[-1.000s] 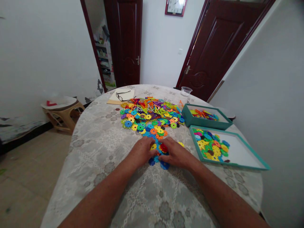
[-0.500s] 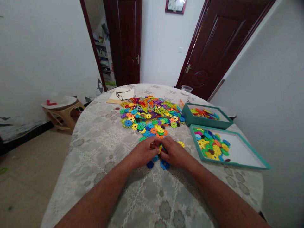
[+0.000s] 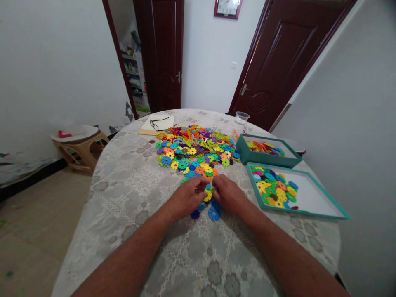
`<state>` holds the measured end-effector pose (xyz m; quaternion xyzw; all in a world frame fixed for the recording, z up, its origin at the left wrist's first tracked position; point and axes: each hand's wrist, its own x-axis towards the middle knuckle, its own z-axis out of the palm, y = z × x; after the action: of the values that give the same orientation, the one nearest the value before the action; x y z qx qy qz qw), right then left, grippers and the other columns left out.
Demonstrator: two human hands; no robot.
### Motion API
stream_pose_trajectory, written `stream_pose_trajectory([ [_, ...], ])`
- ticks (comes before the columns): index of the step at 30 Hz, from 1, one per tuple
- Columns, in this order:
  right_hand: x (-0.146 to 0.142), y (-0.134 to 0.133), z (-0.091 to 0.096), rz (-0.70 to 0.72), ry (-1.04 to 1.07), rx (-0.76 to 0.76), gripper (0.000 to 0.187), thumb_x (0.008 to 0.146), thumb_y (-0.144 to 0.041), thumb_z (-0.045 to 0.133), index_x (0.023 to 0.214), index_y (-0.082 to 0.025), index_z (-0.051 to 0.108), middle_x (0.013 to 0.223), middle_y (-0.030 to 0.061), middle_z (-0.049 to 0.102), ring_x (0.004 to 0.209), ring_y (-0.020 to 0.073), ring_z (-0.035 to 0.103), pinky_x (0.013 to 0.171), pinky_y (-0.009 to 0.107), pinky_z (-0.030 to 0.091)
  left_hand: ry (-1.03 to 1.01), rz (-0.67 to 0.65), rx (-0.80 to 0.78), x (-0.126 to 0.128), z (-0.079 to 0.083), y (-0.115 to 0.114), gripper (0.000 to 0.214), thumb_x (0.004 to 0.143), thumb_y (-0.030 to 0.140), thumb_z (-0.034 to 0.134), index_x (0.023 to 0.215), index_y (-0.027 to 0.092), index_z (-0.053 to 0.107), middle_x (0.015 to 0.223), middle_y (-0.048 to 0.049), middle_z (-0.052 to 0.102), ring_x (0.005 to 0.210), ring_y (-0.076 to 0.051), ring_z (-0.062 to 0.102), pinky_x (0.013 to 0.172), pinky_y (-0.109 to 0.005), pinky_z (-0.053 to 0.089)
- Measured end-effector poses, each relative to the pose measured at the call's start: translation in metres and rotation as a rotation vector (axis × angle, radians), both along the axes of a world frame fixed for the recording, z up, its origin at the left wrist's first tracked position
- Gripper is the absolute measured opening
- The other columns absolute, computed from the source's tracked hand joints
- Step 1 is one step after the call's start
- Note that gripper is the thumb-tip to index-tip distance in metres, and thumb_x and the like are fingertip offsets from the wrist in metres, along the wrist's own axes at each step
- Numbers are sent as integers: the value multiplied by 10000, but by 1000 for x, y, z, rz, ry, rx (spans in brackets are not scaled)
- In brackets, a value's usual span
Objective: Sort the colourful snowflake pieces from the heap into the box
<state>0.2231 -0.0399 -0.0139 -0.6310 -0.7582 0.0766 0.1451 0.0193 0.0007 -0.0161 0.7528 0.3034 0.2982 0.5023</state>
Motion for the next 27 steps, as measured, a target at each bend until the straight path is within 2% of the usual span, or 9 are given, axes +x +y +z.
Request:
stream_pose_trajectory([
  [4,16,1,4,-1,104,22,228,850,-93,563,1046,-187,632,1029,74,665,966,208,602,866,294,424,148,53,148,-3,3,0,325,867,179,626,1179,242,695,1195,-79,713,1074,-224,681,997,-391,542],
  [6,22,0,6,8,130,-8,230,846,-100,572,1045,-186,648,1035,79,686,982,212,616,885,300,431,222,23,254,-5,5,-1,365,868,217,672,1233,241,673,1223,-85,695,1085,-227,665,1009,-390,527],
  [9,28,-2,13,11,134,-39,236,858,-113,572,1062,-184,666,1049,85,714,999,216,635,893,303,440,354,-63,433,-7,6,-4,512,832,318,777,1317,251,631,1310,-92,656,1206,-269,601,1076,-421,476],
  [13,46,-3,30,-54,89,47,295,854,-86,541,1099,-181,676,1093,94,723,1029,218,649,918,303,453,540,-115,555,-10,7,-4,709,739,394,860,1387,271,599,1399,-87,606,1275,-315,538,1118,-461,425],
  [18,98,-7,51,-301,-19,155,340,863,-72,520,1151,-180,668,1177,109,721,1097,225,654,989,312,451,675,-99,568,-15,9,0,654,773,411,807,1383,281,610,1411,-87,596,1260,-310,537,1101,-442,423],
  [21,127,-11,53,-460,-111,122,341,897,-101,513,1191,-167,671,1180,134,728,1090,256,669,972,343,468,724,-96,533,-19,13,1,638,783,394,781,1388,285,610,1422,-94,589,1267,-313,531,1100,-437,422],
  [23,135,-11,52,-550,-181,151,357,908,-116,516,1229,-137,671,1189,171,727,1104,293,666,984,386,470,751,-106,497,-23,18,1,669,777,396,781,1411,292,595,1442,-94,572,1293,-318,515,1117,-439,411],
  [25,133,-11,53,-562,-211,242,376,905,-116,526,1255,-103,665,1231,200,712,1162,322,640,1031,420,452,766,-131,453,-29,24,0,726,767,410,793,1449,307,565,1456,-87,556,1311,-314,503,1133,-437,401],
  [27,121,-12,55,-462,-158,289,368,902,-114,536,1246,-108,668,1248,184,709,1171,307,635,1044,407,450,770,-161,410,-34,29,0,796,756,416,808,1493,339,518,1461,-71,542,1318,-301,498,1139,-427,401],
])
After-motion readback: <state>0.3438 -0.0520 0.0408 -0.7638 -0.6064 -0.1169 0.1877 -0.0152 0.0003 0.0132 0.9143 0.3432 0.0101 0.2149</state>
